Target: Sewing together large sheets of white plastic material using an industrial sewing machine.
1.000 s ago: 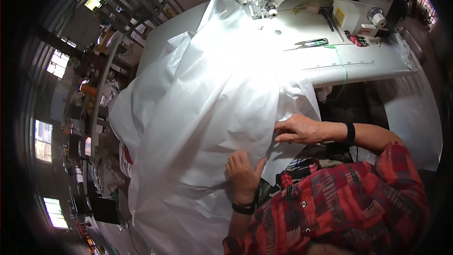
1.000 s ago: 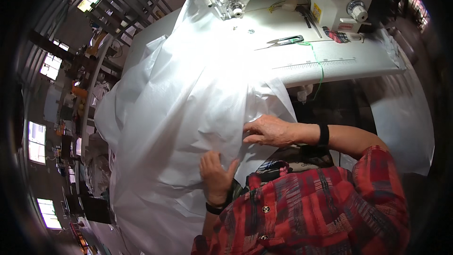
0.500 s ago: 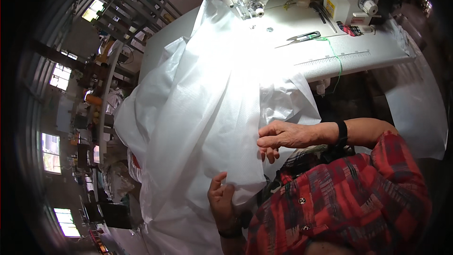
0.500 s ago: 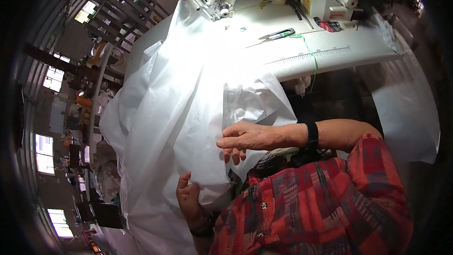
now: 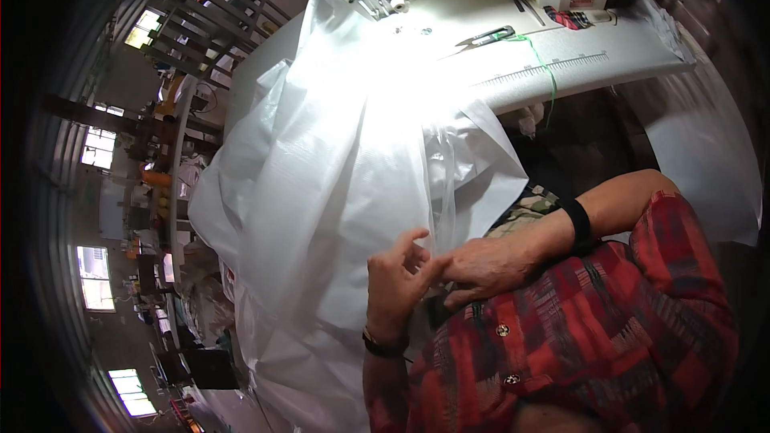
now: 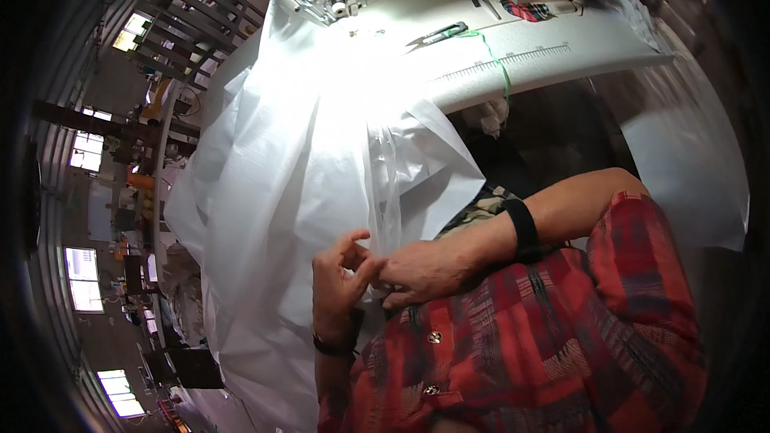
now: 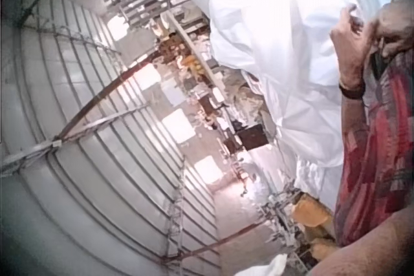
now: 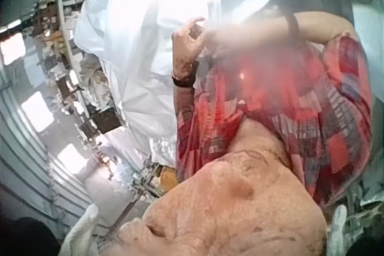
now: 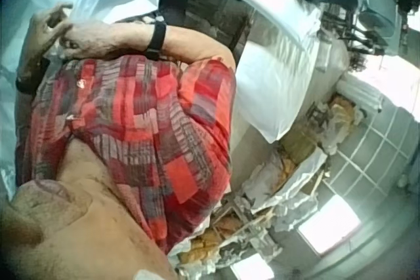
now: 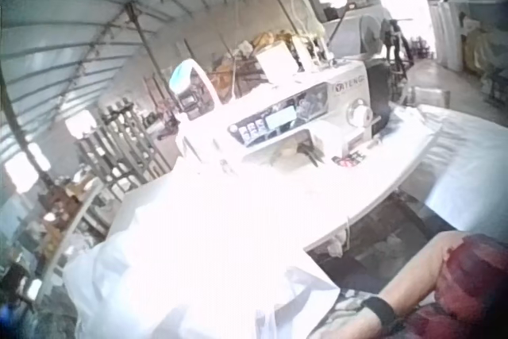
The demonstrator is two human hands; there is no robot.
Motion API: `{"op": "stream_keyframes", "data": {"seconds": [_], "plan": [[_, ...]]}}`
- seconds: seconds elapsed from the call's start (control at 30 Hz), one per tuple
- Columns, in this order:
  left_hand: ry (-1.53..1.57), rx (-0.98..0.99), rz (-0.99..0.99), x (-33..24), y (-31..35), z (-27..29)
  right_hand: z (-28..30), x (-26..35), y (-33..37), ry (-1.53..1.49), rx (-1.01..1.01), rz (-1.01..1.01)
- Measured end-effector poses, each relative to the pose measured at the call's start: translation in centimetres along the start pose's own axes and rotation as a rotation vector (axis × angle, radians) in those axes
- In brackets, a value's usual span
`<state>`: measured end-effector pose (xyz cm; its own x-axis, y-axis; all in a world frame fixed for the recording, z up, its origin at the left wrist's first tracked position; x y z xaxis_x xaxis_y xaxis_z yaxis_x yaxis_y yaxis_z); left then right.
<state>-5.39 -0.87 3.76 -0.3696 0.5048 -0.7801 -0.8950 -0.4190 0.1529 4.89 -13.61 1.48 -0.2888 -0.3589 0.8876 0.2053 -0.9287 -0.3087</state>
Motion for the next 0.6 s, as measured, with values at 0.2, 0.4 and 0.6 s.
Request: {"op": "stream_keyframes", "data": {"seconds": [0.2, 0.4, 0.6], "plan": [[0.223, 0.034, 0.216, 2.0, -0.6, -0.1, 2.6, -0.3, 1.9, 0.541, 0.050, -0.153], [0.346, -0.075, 0.148, 2.7, -0.8, 0.6, 6.4, -0.8, 4.2, 0.598, -0.234, -0.111], [0.404, -0.053, 0.143, 2.2, -0.8, 0.6, 5.8, -2.5, 4.1, 0.660, 0.075, -0.285]]}}
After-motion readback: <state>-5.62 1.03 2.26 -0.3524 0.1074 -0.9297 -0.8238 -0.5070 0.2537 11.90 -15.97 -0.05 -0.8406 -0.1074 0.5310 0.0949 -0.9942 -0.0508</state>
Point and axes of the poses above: each hand's wrist, its own y-axis away from the middle knuckle, its own z-axis out of the back of the hand, x = y × z, the point moved 2 cm from there along -y, towards the middle knuckle, and after that the axes turned 9 degrees about z, right-handed, at the moved point
